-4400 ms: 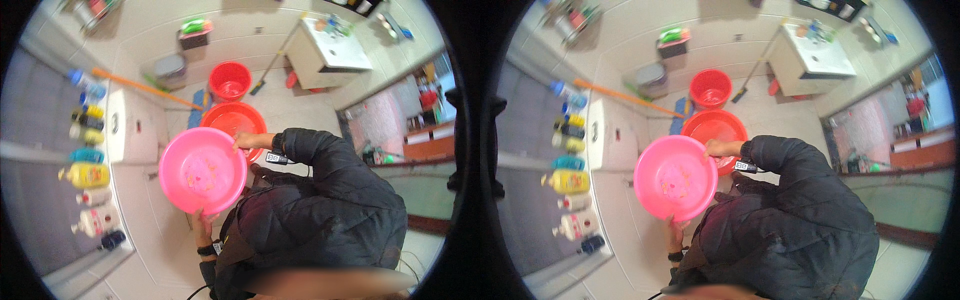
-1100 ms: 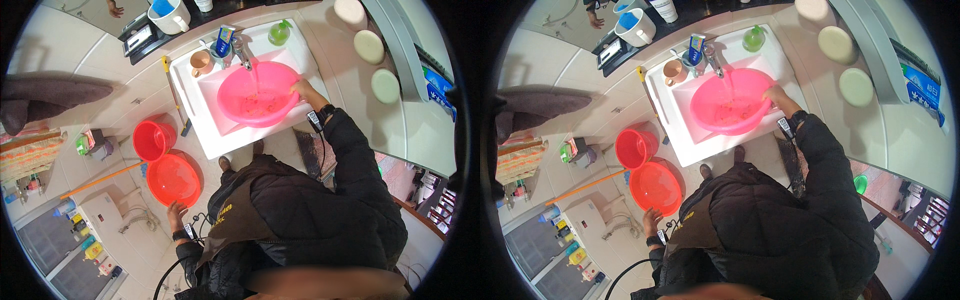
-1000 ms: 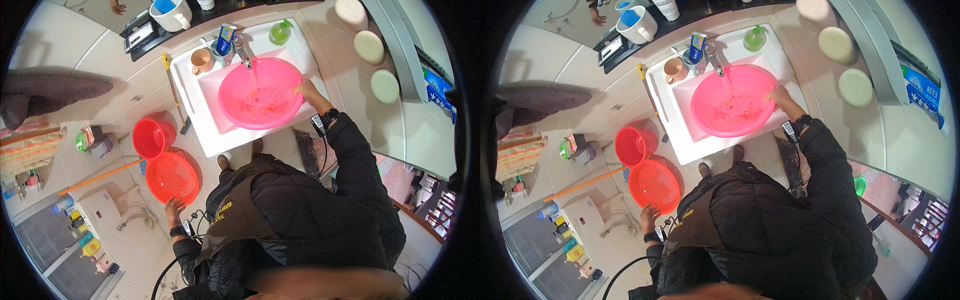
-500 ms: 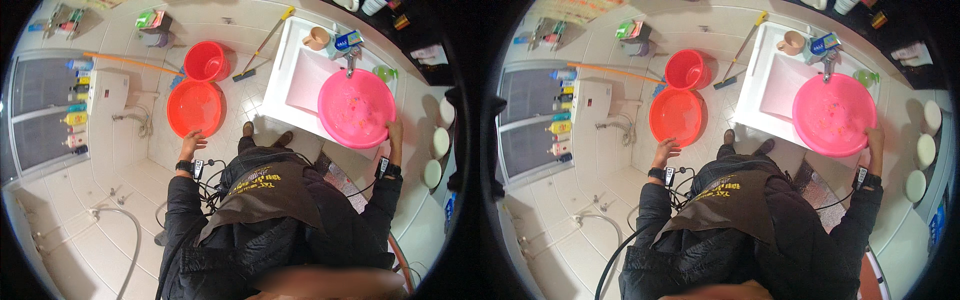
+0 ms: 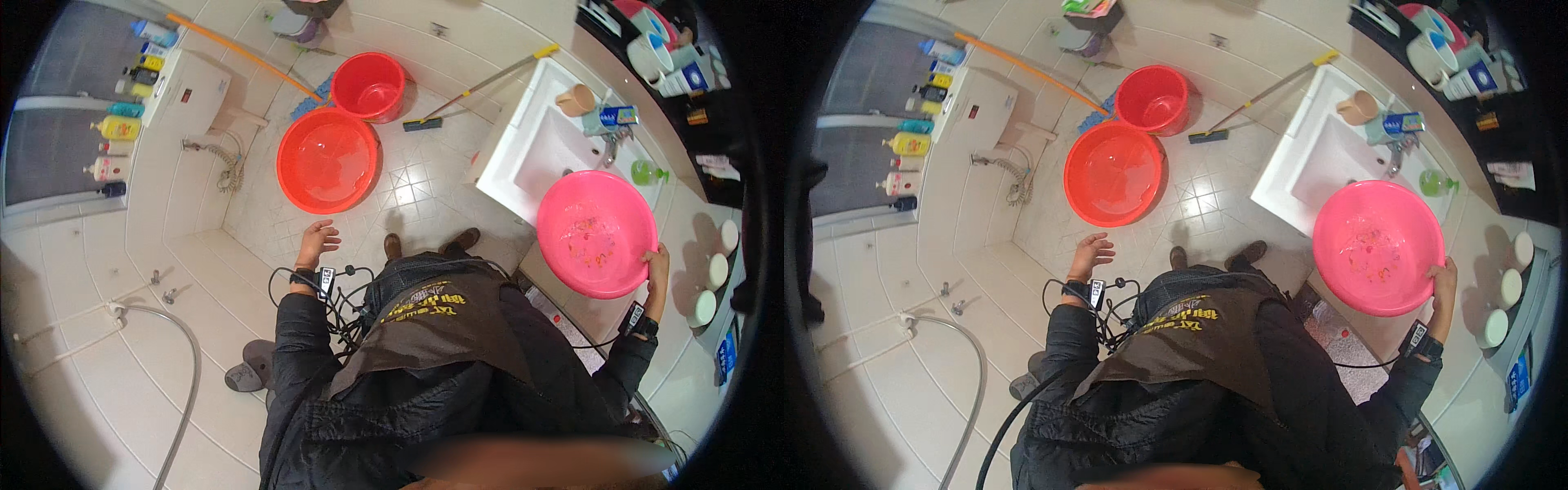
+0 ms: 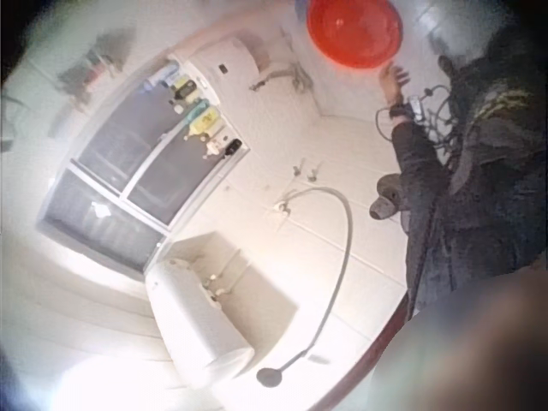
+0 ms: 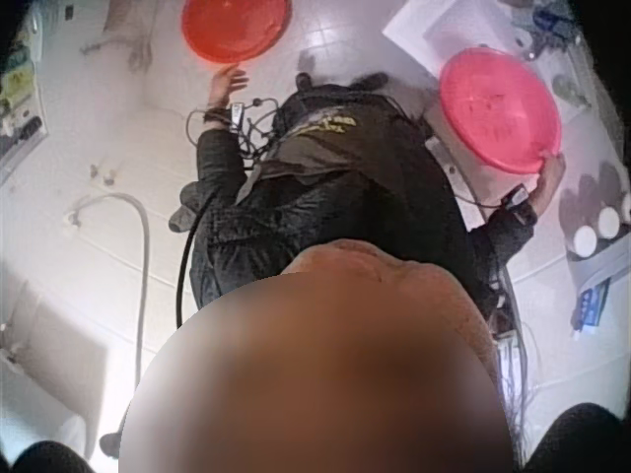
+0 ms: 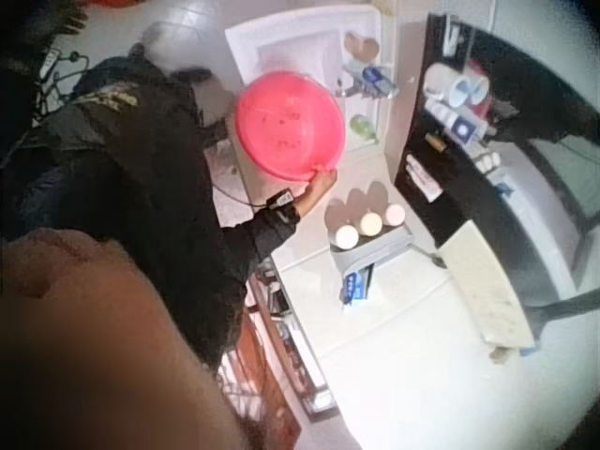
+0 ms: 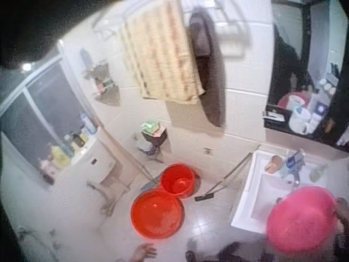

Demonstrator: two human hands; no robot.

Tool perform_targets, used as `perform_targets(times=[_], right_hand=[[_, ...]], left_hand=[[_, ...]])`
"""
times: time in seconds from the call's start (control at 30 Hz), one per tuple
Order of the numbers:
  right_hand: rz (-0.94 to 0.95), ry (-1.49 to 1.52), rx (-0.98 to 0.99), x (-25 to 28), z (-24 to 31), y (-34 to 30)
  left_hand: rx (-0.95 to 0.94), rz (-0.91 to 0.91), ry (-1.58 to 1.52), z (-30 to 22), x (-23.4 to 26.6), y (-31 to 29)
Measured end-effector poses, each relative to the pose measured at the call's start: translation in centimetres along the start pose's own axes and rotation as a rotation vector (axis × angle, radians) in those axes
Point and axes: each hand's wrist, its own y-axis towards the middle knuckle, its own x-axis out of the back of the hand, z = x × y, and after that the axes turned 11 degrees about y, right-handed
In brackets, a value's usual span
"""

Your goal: The person moves from the living area into the bathroom, then empties a pink basin of toiletries onto the shelf. They place the empty basin in the sink, fill a red basin with water from the shower, and carry it out. They return with a green bowl, place it in the red basin, and bring both back into the bathroom. Finally, they fill another red basin with water and use a floor brush to scrub the floor.

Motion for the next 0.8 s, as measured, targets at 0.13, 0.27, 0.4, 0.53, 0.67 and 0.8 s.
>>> perform_targets(times=[0.13,0.27,0.4,0.53,0.67,0.8], right_hand=[[0.003,-0.221,0.165,-5.8,7.4,-3.3],[-0.02,-0.515,0.395,-16.7,18.8,-7.1],[0.059,-0.685,0.935,-32.6,27.5,-11.6],[0.2,-0.808,1.062,-50.6,32.3,-17.7],[0.181,-0.925,1.226,-62.6,32.9,-24.2],[0.129,-0.918,1.29,-67.8,32.9,-26.4]], left_hand=[[0.003,-0.005,-0.081,3.3,5.8,-0.4],[-0.008,-0.038,-0.15,7.6,11.8,-1.4],[0.049,-0.122,-0.212,12.3,16.6,-2.7],[0.105,-0.163,-0.254,16.6,20.0,-3.9],[0.11,-0.198,-0.286,19.7,22.1,-5.4],[0.132,-0.224,-0.316,21.7,22.4,-6.9]])
